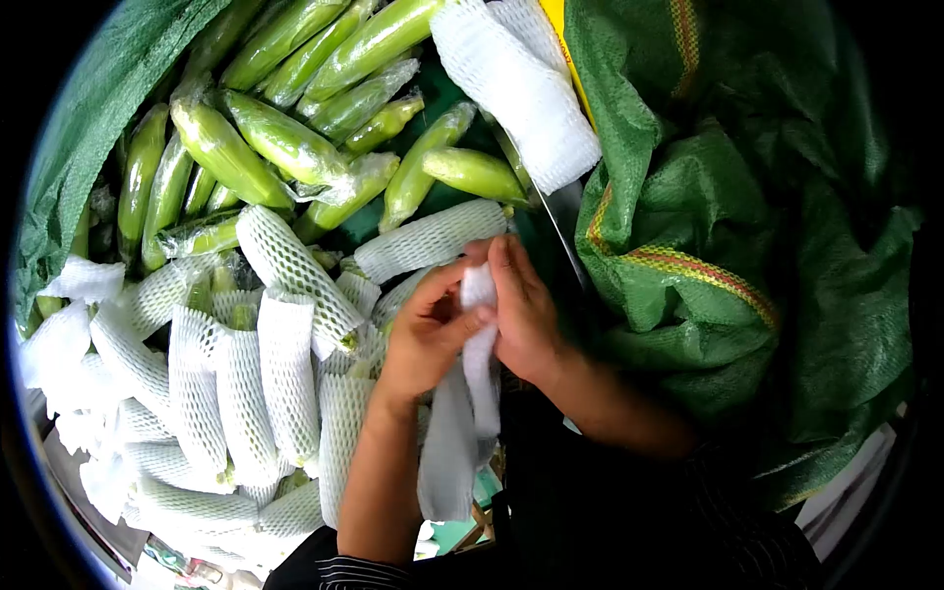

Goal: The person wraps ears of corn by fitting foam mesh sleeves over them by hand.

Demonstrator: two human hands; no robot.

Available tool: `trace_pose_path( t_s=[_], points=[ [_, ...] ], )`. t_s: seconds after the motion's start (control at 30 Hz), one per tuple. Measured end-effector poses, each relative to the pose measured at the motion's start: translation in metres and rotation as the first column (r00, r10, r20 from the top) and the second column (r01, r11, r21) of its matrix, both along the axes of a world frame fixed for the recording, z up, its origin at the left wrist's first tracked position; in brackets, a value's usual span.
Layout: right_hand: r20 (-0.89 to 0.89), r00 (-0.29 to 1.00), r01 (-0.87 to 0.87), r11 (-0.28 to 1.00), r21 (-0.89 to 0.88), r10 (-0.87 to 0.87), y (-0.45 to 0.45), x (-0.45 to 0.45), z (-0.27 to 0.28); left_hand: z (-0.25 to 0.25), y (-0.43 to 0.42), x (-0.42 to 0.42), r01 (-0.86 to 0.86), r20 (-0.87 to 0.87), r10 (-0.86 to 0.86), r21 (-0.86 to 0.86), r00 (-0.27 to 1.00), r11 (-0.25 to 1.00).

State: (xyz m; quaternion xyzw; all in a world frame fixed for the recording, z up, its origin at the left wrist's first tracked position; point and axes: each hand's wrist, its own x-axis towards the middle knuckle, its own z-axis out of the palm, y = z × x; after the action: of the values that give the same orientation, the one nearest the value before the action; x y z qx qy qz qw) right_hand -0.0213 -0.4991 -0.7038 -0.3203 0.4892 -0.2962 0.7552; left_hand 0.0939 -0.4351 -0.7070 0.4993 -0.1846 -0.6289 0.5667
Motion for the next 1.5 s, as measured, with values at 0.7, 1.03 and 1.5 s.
trace_pose_path(
  t_s=[0.7,1.03,1.5],
  points=[
    [-0.319,0.924,-0.366,0.242,-0.899,0.212,-0.048,-0.037,0.027,-0.066,-0.126,0.057,0.549,0.956,-0.117,0.251,-0.268,0.797],
    [0.733,0.616,-0.177,0.857,0.485,-0.287,-0.044,-0.018,0.019,0.106,-0.049,0.059,0.287,0.948,-0.31,0.277,0.076,0.917],
    [0.854,0.481,-0.546,0.695,0.468,-0.197,-0.07,-0.034,0.034,0.184,-0.03,0.034,0.36,0.961,-0.012,-0.092,0.276,0.929]
  ],
)
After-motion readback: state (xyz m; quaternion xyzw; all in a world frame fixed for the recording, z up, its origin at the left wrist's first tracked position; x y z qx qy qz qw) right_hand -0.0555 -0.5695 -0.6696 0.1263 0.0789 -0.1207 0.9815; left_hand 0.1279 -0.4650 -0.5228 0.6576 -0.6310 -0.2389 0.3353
